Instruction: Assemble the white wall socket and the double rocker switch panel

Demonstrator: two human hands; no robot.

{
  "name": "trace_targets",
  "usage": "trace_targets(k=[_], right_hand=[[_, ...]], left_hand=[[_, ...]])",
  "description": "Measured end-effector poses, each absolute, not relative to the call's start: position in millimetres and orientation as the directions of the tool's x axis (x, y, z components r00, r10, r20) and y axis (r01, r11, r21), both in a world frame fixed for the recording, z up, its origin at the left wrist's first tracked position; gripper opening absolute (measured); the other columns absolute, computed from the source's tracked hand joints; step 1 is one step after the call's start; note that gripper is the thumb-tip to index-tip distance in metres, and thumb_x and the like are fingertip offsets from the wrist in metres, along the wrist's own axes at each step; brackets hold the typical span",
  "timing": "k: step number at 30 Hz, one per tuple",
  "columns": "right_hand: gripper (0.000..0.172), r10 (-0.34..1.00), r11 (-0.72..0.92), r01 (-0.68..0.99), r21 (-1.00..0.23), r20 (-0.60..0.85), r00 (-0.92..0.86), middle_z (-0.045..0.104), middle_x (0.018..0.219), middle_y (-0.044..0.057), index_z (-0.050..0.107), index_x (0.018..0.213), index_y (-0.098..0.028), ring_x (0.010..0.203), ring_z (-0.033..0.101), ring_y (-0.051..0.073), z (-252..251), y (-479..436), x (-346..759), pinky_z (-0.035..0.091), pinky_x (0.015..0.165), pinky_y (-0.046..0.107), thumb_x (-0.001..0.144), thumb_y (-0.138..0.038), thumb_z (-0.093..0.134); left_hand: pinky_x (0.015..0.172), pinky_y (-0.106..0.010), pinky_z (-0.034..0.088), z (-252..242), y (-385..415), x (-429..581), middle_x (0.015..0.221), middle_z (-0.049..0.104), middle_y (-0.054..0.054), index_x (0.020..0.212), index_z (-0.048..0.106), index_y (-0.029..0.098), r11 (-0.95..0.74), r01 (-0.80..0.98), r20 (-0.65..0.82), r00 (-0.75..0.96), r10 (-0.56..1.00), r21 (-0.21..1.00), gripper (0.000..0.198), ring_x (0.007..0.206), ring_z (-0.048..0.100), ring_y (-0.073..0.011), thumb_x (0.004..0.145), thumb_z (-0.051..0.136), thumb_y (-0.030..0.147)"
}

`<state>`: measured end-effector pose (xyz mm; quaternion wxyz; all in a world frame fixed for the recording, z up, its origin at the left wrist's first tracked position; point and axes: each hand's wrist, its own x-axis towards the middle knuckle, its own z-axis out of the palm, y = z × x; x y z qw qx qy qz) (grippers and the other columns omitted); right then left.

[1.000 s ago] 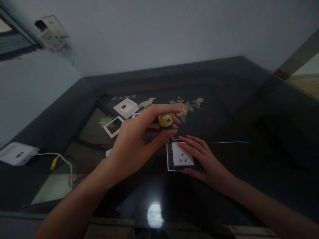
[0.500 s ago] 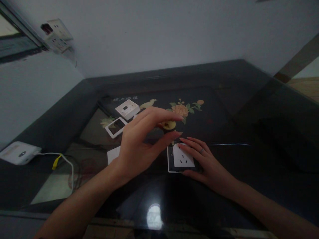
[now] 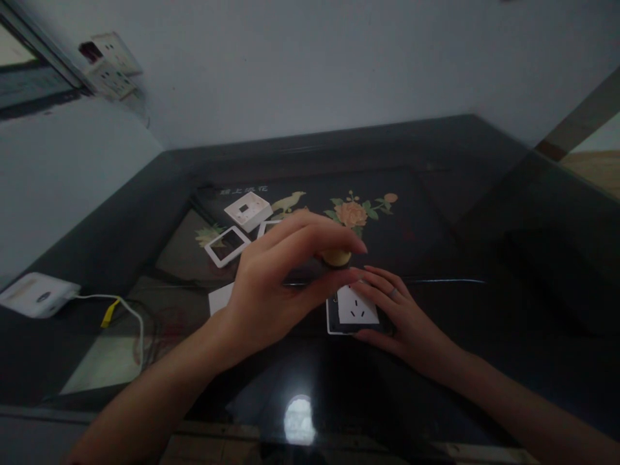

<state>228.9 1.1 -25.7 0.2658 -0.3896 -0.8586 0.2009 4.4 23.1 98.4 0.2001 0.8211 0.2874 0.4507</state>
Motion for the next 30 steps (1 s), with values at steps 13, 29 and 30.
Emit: trace_targets(k=[13, 29, 30], right_hand=[[0.070, 0.778, 0.613, 0.565, -0.552, 0.298, -0.553, 0.041, 0.151, 0.009, 0.033, 0.147, -0.032, 0.139, 0.031, 0.033, -25, 1, 229, 0.042, 0.105, 0.061, 0.085, -0.035, 0.065], [0.068, 0.774, 0.617, 0.566, -0.546, 0.292, -0.562, 0.041, 0.151, 0.009, 0.033, 0.147, -0.031, 0.139, 0.032, 0.031, -22, 1, 229, 0.041, 0.106, 0.059, 0.086, -0.034, 0.064], [0.069, 0.774, 0.617, 0.567, -0.546, 0.292, -0.562, 0.041, 0.151, 0.009, 0.033, 0.147, -0.031, 0.139, 0.032, 0.031, -22, 1, 229, 0.040, 0.107, 0.059, 0.086, -0.034, 0.064]], left_hand=[[0.083, -0.035, 0.059, 103, 22, 4, 0.098, 0.070, -0.003, 0.103, 0.065, 0.025, -0.753, 0.387, 0.619, 0.428, 0.658, 0.532, 0.020, 0.092, 0.067, -0.0201, 0.084, 0.071, 0.021], [0.099, -0.035, 0.053, 112, 26, -7, 0.123, 0.064, -0.007, 0.124, 0.055, 0.025, -0.738, 0.375, 0.449, 0.612, 0.651, 0.561, 0.035, 0.125, 0.055, -0.0223, 0.093, 0.051, 0.009], [0.099, -0.035, 0.052, 112, 26, -6, 0.120, 0.065, -0.007, 0.120, 0.058, 0.024, -0.754, 0.371, 0.476, 0.604, 0.639, 0.542, 0.032, 0.122, 0.057, -0.0223, 0.092, 0.055, 0.010]])
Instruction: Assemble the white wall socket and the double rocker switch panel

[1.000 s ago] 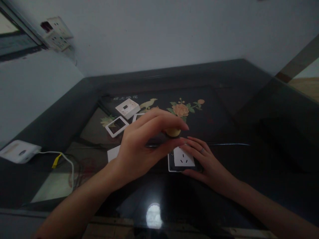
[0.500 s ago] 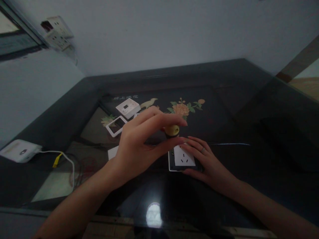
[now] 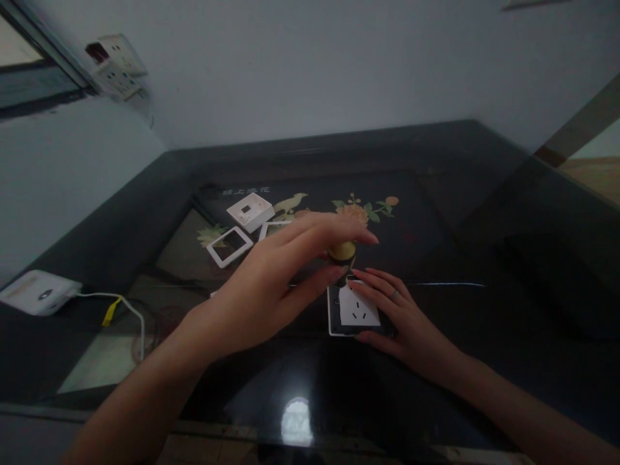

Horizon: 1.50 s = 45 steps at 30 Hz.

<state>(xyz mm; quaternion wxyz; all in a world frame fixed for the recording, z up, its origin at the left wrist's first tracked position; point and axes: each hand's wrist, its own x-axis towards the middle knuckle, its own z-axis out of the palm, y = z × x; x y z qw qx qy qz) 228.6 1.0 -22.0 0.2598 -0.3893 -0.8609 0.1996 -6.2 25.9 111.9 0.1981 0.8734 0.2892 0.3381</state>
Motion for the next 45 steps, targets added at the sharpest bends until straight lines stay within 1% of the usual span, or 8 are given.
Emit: trace_targets(k=[5, 16, 19, 24, 30, 34, 38, 45], right_hand=[[0.072, 0.781, 0.610, 0.581, -0.539, 0.290, -0.552, 0.043, 0.150, 0.009, 0.031, 0.148, -0.033, 0.138, 0.034, 0.032, -22, 1, 228, 0.042, 0.105, 0.060, 0.085, -0.032, 0.066], [0.070, 0.770, 0.628, 0.574, -0.526, 0.316, -0.554, 0.043, 0.149, 0.010, 0.034, 0.146, -0.030, 0.138, 0.033, 0.033, -26, 1, 229, 0.040, 0.106, 0.061, 0.085, -0.034, 0.067], [0.067, 0.767, 0.633, 0.568, -0.527, 0.326, -0.553, 0.045, 0.147, 0.011, 0.037, 0.144, -0.028, 0.137, 0.034, 0.032, -25, 1, 229, 0.042, 0.106, 0.059, 0.084, -0.034, 0.067], [0.065, 0.776, 0.616, 0.574, -0.539, 0.291, -0.560, 0.043, 0.149, 0.010, 0.039, 0.143, -0.028, 0.137, 0.034, 0.032, -21, 1, 228, 0.042, 0.107, 0.058, 0.085, -0.034, 0.066], [0.067, 0.781, 0.608, 0.588, -0.533, 0.274, -0.561, 0.041, 0.150, 0.011, 0.036, 0.145, -0.027, 0.138, 0.032, 0.032, -21, 1, 228, 0.041, 0.107, 0.059, 0.085, -0.030, 0.065], [0.067, 0.773, 0.619, 0.582, -0.527, 0.277, -0.570, 0.039, 0.151, 0.010, 0.034, 0.145, -0.028, 0.138, 0.030, 0.031, -22, 1, 228, 0.039, 0.107, 0.060, 0.086, -0.033, 0.065], [0.067, 0.769, 0.624, 0.578, -0.525, 0.283, -0.574, 0.040, 0.150, 0.011, 0.033, 0.146, -0.027, 0.138, 0.030, 0.031, -22, 2, 228, 0.040, 0.108, 0.059, 0.087, -0.034, 0.064], [0.066, 0.760, 0.637, 0.575, -0.514, 0.291, -0.581, 0.040, 0.150, 0.012, 0.034, 0.145, -0.026, 0.138, 0.028, 0.031, -24, 1, 229, 0.041, 0.107, 0.058, 0.087, -0.033, 0.064]], left_hand=[[0.085, -0.030, 0.057, 109, 22, 1, 0.099, 0.071, -0.003, 0.103, 0.065, 0.024, -0.764, 0.412, 0.601, 0.471, 0.645, 0.497, 0.018, 0.091, 0.068, -0.0174, 0.087, 0.067, 0.016], [0.086, -0.025, 0.057, 116, 12, -3, 0.114, 0.069, -0.004, 0.121, 0.056, 0.023, -0.716, 0.376, 0.426, 0.609, 0.670, 0.589, 0.032, 0.105, 0.066, -0.0167, 0.092, 0.056, 0.011], [0.088, -0.029, 0.056, 116, 13, 0, 0.111, 0.069, -0.006, 0.112, 0.061, 0.021, -0.750, 0.382, 0.487, 0.584, 0.649, 0.541, 0.024, 0.106, 0.065, -0.0186, 0.090, 0.058, 0.011], [0.071, -0.027, 0.058, 109, 15, 4, 0.087, 0.069, -0.001, 0.097, 0.066, 0.023, -0.759, 0.425, 0.623, 0.437, 0.649, 0.493, 0.014, 0.078, 0.067, -0.0157, 0.084, 0.072, 0.021], [0.083, -0.024, 0.058, 111, 15, -4, 0.112, 0.069, -0.002, 0.121, 0.057, 0.025, -0.672, 0.395, 0.456, 0.514, 0.727, 0.626, 0.032, 0.102, 0.068, -0.0174, 0.091, 0.061, 0.014], [0.096, -0.027, 0.052, 114, 17, -7, 0.120, 0.065, -0.006, 0.124, 0.053, 0.020, -0.702, 0.368, 0.405, 0.617, 0.675, 0.610, 0.031, 0.116, 0.061, -0.0185, 0.095, 0.048, 0.010], [0.103, -0.028, 0.046, 114, 20, -4, 0.119, 0.064, -0.008, 0.120, 0.055, 0.016, -0.778, 0.337, 0.484, 0.633, 0.604, 0.530, 0.028, 0.119, 0.057, -0.0179, 0.094, 0.050, 0.008], [0.082, -0.026, 0.055, 104, 20, 2, 0.100, 0.070, -0.003, 0.109, 0.064, 0.021, -0.795, 0.399, 0.651, 0.460, 0.604, 0.456, 0.024, 0.091, 0.067, -0.0149, 0.086, 0.069, 0.014]])
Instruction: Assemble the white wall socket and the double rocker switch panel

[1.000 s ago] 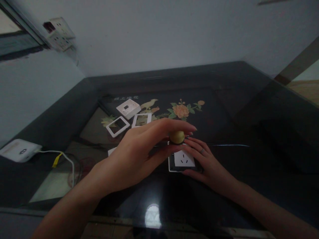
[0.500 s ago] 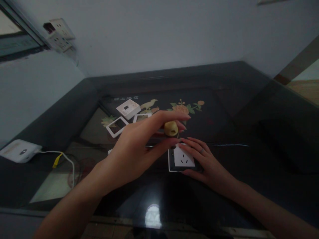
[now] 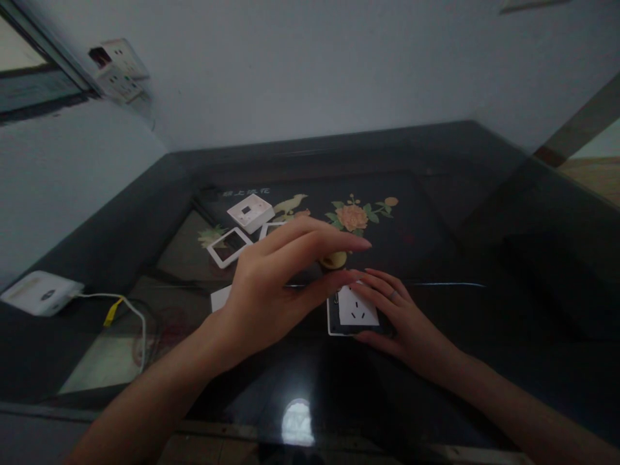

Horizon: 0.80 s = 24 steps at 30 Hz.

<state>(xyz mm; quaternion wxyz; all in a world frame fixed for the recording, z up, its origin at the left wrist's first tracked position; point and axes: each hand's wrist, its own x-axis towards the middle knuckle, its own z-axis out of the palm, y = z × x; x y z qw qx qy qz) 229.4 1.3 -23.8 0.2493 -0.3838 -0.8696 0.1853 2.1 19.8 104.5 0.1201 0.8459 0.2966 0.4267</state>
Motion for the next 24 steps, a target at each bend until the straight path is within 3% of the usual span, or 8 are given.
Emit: trace_targets(k=[5, 9, 13, 16, 19, 24], right_hand=[[0.066, 0.756, 0.640, 0.577, -0.507, 0.282, -0.590, 0.039, 0.151, 0.011, 0.033, 0.146, -0.025, 0.138, 0.028, 0.030, -23, 1, 230, 0.040, 0.108, 0.057, 0.088, -0.034, 0.063], [0.066, 0.756, 0.642, 0.578, -0.504, 0.288, -0.588, 0.039, 0.151, 0.011, 0.034, 0.145, -0.024, 0.138, 0.028, 0.031, -23, 1, 230, 0.039, 0.109, 0.058, 0.087, -0.034, 0.064], [0.063, 0.759, 0.639, 0.579, -0.507, 0.291, -0.583, 0.040, 0.151, 0.012, 0.037, 0.143, -0.024, 0.138, 0.028, 0.031, -22, 1, 229, 0.040, 0.108, 0.057, 0.087, -0.034, 0.064], [0.064, 0.763, 0.634, 0.588, -0.503, 0.284, -0.580, 0.040, 0.150, 0.012, 0.036, 0.144, -0.023, 0.139, 0.028, 0.031, -22, 2, 229, 0.040, 0.108, 0.057, 0.087, -0.033, 0.063], [0.064, 0.763, 0.634, 0.591, -0.500, 0.279, -0.582, 0.039, 0.152, 0.012, 0.034, 0.145, -0.024, 0.139, 0.027, 0.030, -22, 2, 229, 0.038, 0.109, 0.058, 0.088, -0.031, 0.063], [0.064, 0.759, 0.637, 0.580, -0.507, 0.284, -0.585, 0.039, 0.151, 0.011, 0.034, 0.145, -0.025, 0.138, 0.028, 0.030, -22, 1, 229, 0.039, 0.109, 0.058, 0.088, -0.031, 0.063]], left_hand=[[0.093, -0.026, 0.054, 109, 16, -2, 0.116, 0.068, -0.004, 0.124, 0.056, 0.021, -0.722, 0.386, 0.493, 0.541, 0.681, 0.574, 0.034, 0.110, 0.065, -0.0166, 0.091, 0.058, 0.010], [0.103, -0.030, 0.049, 117, 16, -4, 0.121, 0.066, -0.007, 0.124, 0.056, 0.018, -0.760, 0.393, 0.464, 0.617, 0.636, 0.518, 0.033, 0.121, 0.058, -0.0192, 0.092, 0.054, 0.008], [0.092, -0.032, 0.054, 113, 18, 1, 0.107, 0.067, -0.006, 0.106, 0.067, 0.019, -0.778, 0.439, 0.605, 0.492, 0.627, 0.449, 0.023, 0.102, 0.064, -0.0194, 0.084, 0.072, 0.018], [0.078, -0.029, 0.057, 107, 20, 4, 0.091, 0.067, -0.002, 0.095, 0.069, 0.020, -0.769, 0.460, 0.674, 0.394, 0.625, 0.444, 0.014, 0.085, 0.066, -0.0157, 0.083, 0.072, 0.016], [0.081, -0.028, 0.057, 106, 21, 2, 0.101, 0.070, -0.003, 0.108, 0.066, 0.022, -0.739, 0.456, 0.610, 0.422, 0.670, 0.496, 0.024, 0.090, 0.068, -0.0159, 0.087, 0.065, 0.011], [0.099, -0.030, 0.051, 115, 22, -4, 0.124, 0.066, -0.005, 0.125, 0.057, 0.021, -0.729, 0.443, 0.489, 0.545, 0.681, 0.522, 0.037, 0.115, 0.062, -0.0179, 0.092, 0.054, 0.006]])
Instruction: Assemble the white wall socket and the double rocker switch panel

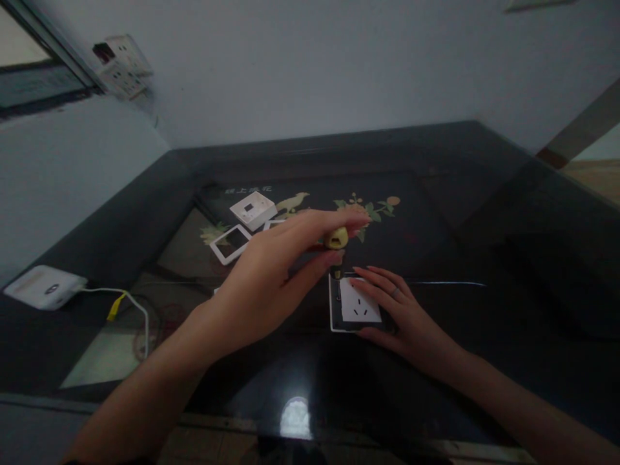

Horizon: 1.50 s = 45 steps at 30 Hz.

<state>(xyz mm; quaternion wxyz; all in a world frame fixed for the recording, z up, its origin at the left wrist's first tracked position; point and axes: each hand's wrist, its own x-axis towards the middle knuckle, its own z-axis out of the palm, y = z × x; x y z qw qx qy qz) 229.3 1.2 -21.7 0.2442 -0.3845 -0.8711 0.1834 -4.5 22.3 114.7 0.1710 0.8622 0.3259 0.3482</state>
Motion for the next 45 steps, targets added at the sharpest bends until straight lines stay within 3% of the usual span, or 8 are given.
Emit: trace_targets(k=[7, 15, 22, 29, 32, 36, 40, 45], right_hand=[[0.065, 0.762, 0.636, 0.585, -0.503, 0.289, -0.580, 0.041, 0.149, 0.012, 0.035, 0.144, -0.024, 0.137, 0.029, 0.030, -22, 2, 229, 0.041, 0.107, 0.057, 0.087, -0.032, 0.064], [0.064, 0.766, 0.630, 0.573, -0.524, 0.296, -0.571, 0.043, 0.149, 0.011, 0.036, 0.145, -0.027, 0.138, 0.032, 0.031, -22, 1, 229, 0.040, 0.107, 0.058, 0.087, -0.033, 0.063], [0.066, 0.766, 0.631, 0.571, -0.526, 0.302, -0.568, 0.044, 0.147, 0.011, 0.035, 0.145, -0.029, 0.137, 0.032, 0.033, -21, 1, 229, 0.042, 0.105, 0.061, 0.086, -0.034, 0.064], [0.065, 0.762, 0.635, 0.575, -0.516, 0.295, -0.577, 0.043, 0.148, 0.012, 0.035, 0.145, -0.027, 0.138, 0.032, 0.032, -22, 1, 229, 0.040, 0.107, 0.061, 0.087, -0.033, 0.063], [0.065, 0.763, 0.635, 0.575, -0.516, 0.304, -0.570, 0.043, 0.148, 0.011, 0.035, 0.145, -0.029, 0.137, 0.033, 0.033, -23, 1, 229, 0.041, 0.106, 0.061, 0.087, -0.034, 0.064], [0.067, 0.770, 0.626, 0.576, -0.526, 0.300, -0.562, 0.043, 0.148, 0.010, 0.033, 0.146, -0.031, 0.136, 0.035, 0.032, -22, 1, 229, 0.042, 0.105, 0.061, 0.087, -0.032, 0.064], [0.070, 0.767, 0.628, 0.571, -0.529, 0.297, -0.568, 0.042, 0.149, 0.010, 0.031, 0.148, -0.032, 0.138, 0.034, 0.032, -20, 1, 228, 0.040, 0.106, 0.060, 0.087, -0.031, 0.064], [0.069, 0.769, 0.626, 0.575, -0.527, 0.291, -0.570, 0.043, 0.150, 0.009, 0.033, 0.147, -0.032, 0.138, 0.034, 0.031, -19, 1, 229, 0.039, 0.107, 0.060, 0.086, -0.033, 0.064]], left_hand=[[0.087, -0.027, 0.055, 107, 21, 5, 0.096, 0.069, -0.003, 0.099, 0.068, 0.019, -0.790, 0.442, 0.667, 0.437, 0.603, 0.425, 0.016, 0.093, 0.066, -0.0152, 0.085, 0.069, 0.011], [0.103, -0.035, 0.049, 114, 17, -3, 0.127, 0.064, -0.006, 0.125, 0.056, 0.022, -0.771, 0.369, 0.481, 0.620, 0.620, 0.519, 0.034, 0.122, 0.058, -0.0200, 0.094, 0.052, 0.009], [0.083, -0.031, 0.058, 107, 18, 5, 0.096, 0.069, -0.003, 0.098, 0.067, 0.023, -0.789, 0.370, 0.647, 0.451, 0.615, 0.491, 0.014, 0.090, 0.067, -0.0171, 0.086, 0.069, 0.016], [0.096, -0.032, 0.054, 116, 13, 0, 0.118, 0.068, -0.006, 0.120, 0.058, 0.022, -0.742, 0.385, 0.475, 0.587, 0.655, 0.548, 0.029, 0.114, 0.062, -0.0187, 0.094, 0.052, 0.010], [0.100, -0.036, 0.051, 115, 13, 2, 0.119, 0.066, -0.007, 0.105, 0.064, 0.020, -0.764, 0.370, 0.532, 0.557, 0.638, 0.529, 0.017, 0.113, 0.061, -0.0205, 0.089, 0.063, 0.013], [0.087, -0.033, 0.056, 107, 17, 7, 0.098, 0.066, -0.004, 0.085, 0.065, 0.021, -0.760, 0.368, 0.634, 0.418, 0.650, 0.536, 0.008, 0.095, 0.065, -0.0183, 0.087, 0.066, 0.013], [0.082, -0.028, 0.059, 104, 18, 6, 0.103, 0.068, -0.003, 0.108, 0.061, 0.023, -0.717, 0.320, 0.589, 0.413, 0.694, 0.620, 0.022, 0.094, 0.067, -0.0163, 0.089, 0.063, 0.012], [0.101, -0.035, 0.052, 111, 17, 1, 0.124, 0.065, -0.005, 0.120, 0.055, 0.024, -0.699, 0.340, 0.476, 0.543, 0.692, 0.629, 0.029, 0.121, 0.059, -0.0199, 0.095, 0.049, 0.010]])
